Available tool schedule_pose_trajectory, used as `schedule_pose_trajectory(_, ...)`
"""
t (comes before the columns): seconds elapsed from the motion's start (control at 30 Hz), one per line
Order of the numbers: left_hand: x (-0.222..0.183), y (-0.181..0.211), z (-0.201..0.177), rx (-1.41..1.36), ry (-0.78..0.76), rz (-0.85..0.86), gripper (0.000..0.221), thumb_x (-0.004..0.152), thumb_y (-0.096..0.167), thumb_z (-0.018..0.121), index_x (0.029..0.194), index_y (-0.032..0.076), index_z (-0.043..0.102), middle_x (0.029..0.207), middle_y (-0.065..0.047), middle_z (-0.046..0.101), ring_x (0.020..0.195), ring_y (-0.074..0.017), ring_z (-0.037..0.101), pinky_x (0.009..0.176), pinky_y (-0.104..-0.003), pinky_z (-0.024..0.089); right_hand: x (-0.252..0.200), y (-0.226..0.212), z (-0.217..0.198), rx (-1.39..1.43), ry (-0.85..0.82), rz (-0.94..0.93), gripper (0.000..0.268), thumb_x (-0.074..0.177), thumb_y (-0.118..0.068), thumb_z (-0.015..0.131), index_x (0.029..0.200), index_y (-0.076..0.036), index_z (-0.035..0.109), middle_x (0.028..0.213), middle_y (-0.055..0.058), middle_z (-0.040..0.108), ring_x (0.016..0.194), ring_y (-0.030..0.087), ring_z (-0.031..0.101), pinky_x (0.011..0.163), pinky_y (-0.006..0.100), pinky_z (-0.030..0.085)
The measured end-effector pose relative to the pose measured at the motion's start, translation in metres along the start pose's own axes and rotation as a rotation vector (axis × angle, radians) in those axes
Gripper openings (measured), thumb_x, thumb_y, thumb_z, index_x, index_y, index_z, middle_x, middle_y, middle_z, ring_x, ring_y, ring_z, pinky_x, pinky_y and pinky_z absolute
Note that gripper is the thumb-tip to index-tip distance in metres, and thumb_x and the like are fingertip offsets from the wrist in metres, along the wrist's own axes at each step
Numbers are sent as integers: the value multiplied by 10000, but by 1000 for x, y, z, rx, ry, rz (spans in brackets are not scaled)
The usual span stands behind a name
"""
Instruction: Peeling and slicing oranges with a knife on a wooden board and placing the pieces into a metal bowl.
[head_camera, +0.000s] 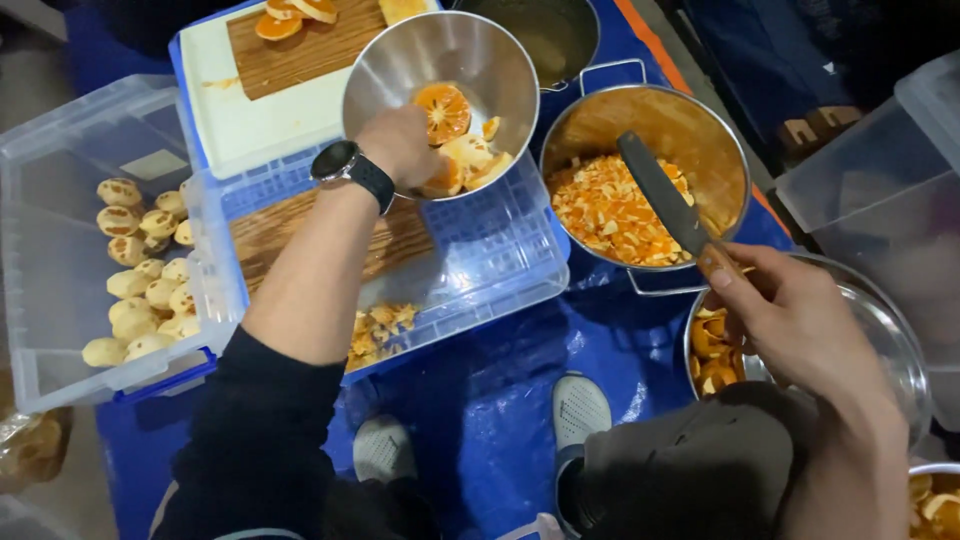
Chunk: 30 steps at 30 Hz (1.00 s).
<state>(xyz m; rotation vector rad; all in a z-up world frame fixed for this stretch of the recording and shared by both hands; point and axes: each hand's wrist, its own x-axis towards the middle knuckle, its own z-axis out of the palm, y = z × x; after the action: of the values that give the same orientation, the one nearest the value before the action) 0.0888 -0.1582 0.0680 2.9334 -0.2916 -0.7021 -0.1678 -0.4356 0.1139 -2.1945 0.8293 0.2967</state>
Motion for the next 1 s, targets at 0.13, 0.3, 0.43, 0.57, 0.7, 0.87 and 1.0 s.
schedule_pose_trajectory(0.13,25,-17,21,85,23,147,580,859,472,788,1246,69,633,1252,-183,670,1124,-380,651,908,-454,528,1,-8,14,-1,48,-118,355,1066,-298,587,1322,-80,701,802,128,685,631,248,574,568,412,461)
schedule_pose_trajectory(0.3,5,-11,14,-142,63,17,819,750,369,956,1354,56,499,1249,-176,673,1107,-346,672,861,-423,576,0,-19,31,139,122,-200,270,1086,-171,585,1308,-50,681,868,155,724,621,247,590,523,392,487)
schedule_pose_trajectory(0.43,2,-23,6,-264,176,48,311,823,276,831,1074,178,675,1121,-78,706,1003,-276,681,825,-397,576,-5,-31,41,177,117,-244,345,1083,-160,580,1402,-44,642,885,155,712,621,257,594,531,385,463)
schedule_pose_trajectory(0.57,-47,-51,-24,-593,275,70,241,865,288,808,1036,226,649,1046,26,679,915,-138,648,759,-314,514,-4,-32,59,345,124,-438,347,1088,-114,536,1411,-2,594,892,163,673,630,229,609,569,340,516)
schedule_pose_trajectory(0.7,-96,-96,-22,-771,341,53,171,885,235,731,1024,198,639,812,25,730,684,-90,681,606,-285,509,-9,-38,83,385,25,-507,350,1035,-73,560,1376,5,551,879,220,697,563,269,640,530,378,543)
schedule_pose_trajectory(0.87,-108,-143,35,-848,266,-228,269,905,205,720,1152,194,613,1007,-23,694,775,-150,638,613,-318,513,-48,-70,121,183,-244,-449,356,988,-112,565,1338,-46,584,906,154,728,609,266,701,525,381,603)
schedule_pose_trajectory(1.0,-78,-187,102,-722,459,-102,306,786,267,848,1009,151,674,914,-69,725,991,-298,735,845,-392,580,-36,-57,172,46,-316,-530,369,948,-222,632,1312,-167,664,690,122,772,454,256,726,436,354,567)
